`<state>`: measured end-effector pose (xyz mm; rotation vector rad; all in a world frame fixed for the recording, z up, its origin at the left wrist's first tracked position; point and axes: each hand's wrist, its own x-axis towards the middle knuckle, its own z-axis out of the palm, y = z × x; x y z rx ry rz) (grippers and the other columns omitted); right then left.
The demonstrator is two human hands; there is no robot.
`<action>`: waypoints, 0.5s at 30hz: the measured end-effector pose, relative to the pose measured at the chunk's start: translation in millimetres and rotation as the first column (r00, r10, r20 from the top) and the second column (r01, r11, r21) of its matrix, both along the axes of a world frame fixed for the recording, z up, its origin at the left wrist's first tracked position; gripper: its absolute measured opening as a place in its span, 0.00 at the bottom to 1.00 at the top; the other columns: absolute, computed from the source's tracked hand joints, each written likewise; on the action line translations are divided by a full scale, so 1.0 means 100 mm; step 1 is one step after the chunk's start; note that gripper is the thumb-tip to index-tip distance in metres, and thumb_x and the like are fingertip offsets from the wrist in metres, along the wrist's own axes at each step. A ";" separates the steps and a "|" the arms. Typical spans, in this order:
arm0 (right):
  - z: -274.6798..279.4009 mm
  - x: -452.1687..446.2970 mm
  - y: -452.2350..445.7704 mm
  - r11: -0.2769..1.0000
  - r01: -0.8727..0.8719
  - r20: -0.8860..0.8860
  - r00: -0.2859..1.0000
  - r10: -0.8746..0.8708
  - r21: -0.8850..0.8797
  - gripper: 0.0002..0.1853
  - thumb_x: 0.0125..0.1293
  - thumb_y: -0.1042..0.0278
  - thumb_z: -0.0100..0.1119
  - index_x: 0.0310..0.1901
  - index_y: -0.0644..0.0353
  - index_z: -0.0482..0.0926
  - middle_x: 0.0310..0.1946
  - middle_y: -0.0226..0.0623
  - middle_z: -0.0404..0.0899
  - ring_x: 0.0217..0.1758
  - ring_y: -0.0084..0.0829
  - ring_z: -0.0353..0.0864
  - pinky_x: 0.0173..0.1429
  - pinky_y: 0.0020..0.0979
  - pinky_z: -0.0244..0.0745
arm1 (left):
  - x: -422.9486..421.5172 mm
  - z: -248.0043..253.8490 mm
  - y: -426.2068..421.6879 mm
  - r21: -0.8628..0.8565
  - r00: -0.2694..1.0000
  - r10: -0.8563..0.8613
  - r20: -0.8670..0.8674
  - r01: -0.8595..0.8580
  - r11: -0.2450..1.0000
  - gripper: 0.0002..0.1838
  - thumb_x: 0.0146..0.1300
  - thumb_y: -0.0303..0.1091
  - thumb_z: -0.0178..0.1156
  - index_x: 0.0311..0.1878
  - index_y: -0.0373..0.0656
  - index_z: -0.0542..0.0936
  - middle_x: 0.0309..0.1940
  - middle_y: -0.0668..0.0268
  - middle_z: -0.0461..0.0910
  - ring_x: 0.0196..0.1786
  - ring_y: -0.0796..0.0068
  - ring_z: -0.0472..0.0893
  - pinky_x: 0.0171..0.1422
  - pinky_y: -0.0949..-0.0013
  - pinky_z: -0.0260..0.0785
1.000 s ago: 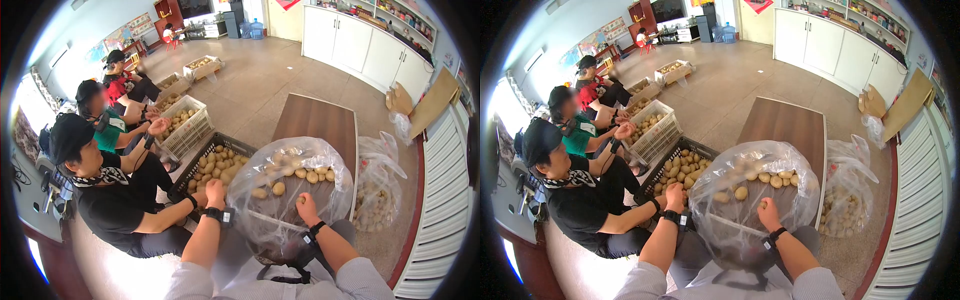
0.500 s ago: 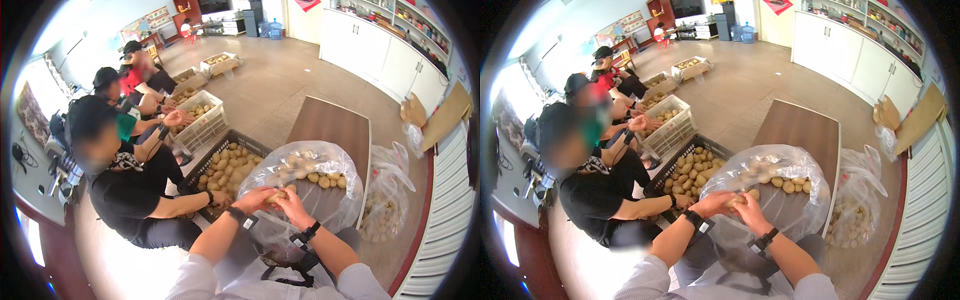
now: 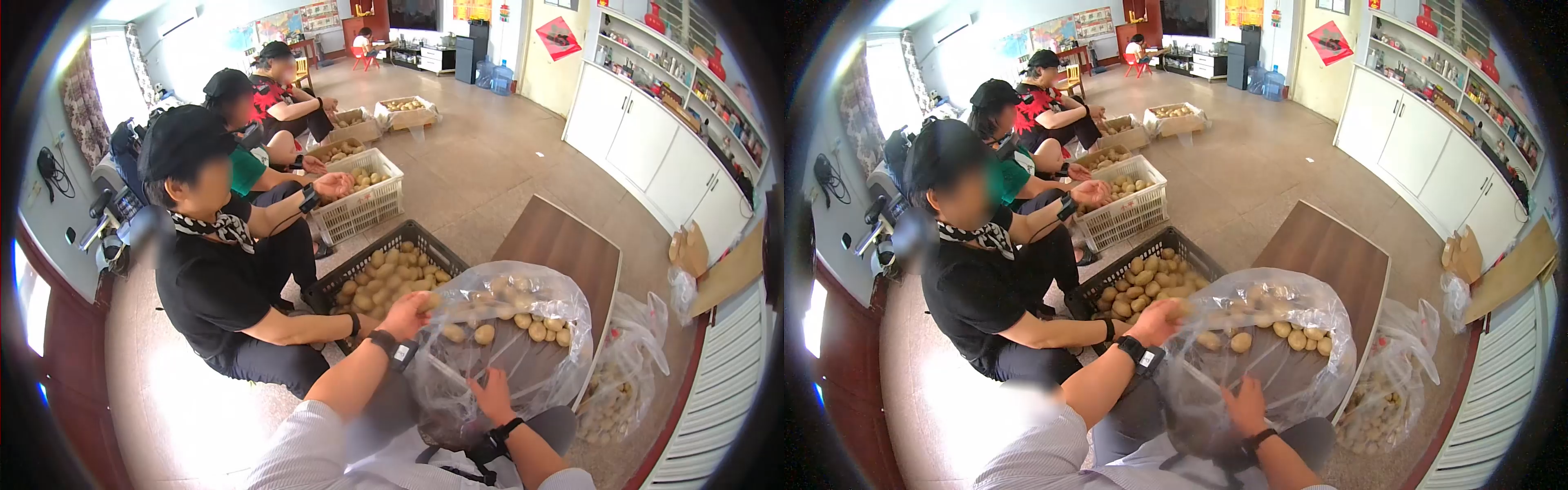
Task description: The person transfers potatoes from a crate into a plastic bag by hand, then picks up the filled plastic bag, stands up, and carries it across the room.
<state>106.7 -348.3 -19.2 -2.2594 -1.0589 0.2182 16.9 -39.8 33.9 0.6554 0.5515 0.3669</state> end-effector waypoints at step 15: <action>0.08 -0.20 -0.14 0.876 0.089 0.046 0.996 -0.077 -0.474 0.39 0.49 0.40 0.70 0.51 0.67 0.70 0.50 0.52 0.73 0.53 0.53 0.78 0.54 0.48 0.73 | -0.35 -0.34 0.47 0.835 0.684 0.491 -0.540 0.362 0.414 0.09 0.61 0.37 0.60 0.35 0.41 0.81 0.30 0.58 0.82 0.34 0.60 0.81 0.39 0.60 0.74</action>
